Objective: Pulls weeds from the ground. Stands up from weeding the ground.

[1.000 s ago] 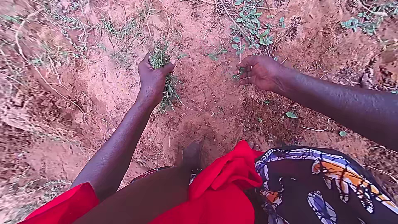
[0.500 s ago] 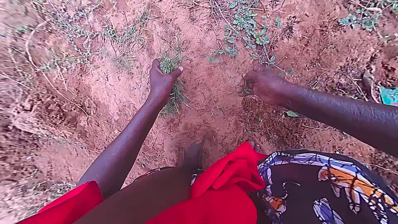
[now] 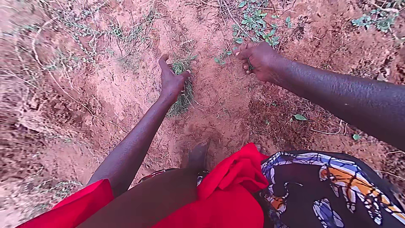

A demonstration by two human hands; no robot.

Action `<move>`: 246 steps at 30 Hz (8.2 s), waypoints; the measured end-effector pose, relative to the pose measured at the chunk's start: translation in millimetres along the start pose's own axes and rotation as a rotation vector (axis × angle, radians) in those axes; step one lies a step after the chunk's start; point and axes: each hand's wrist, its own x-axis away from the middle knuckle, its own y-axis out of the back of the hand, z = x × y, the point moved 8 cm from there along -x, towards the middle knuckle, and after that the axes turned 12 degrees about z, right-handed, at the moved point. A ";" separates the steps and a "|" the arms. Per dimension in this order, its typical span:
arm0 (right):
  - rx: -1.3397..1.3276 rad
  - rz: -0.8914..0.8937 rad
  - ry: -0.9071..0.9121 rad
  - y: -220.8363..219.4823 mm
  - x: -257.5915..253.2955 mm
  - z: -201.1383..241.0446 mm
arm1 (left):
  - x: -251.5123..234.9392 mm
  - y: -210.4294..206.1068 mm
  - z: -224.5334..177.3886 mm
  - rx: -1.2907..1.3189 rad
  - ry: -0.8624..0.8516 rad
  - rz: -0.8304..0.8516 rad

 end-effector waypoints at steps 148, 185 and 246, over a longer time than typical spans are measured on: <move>1.796 0.096 0.200 36.8 -88.6 86.2 | -37.0 -57.7 -95.4 0.396 -0.094 -0.157; 1.855 0.101 0.107 26.1 -106.3 91.7 | -34.1 -71.5 -104.3 0.377 -0.121 -0.052; 0.201 -0.008 0.142 83.8 40.5 5.5 | 9.0 -158.7 -99.3 0.283 -0.085 0.376</move>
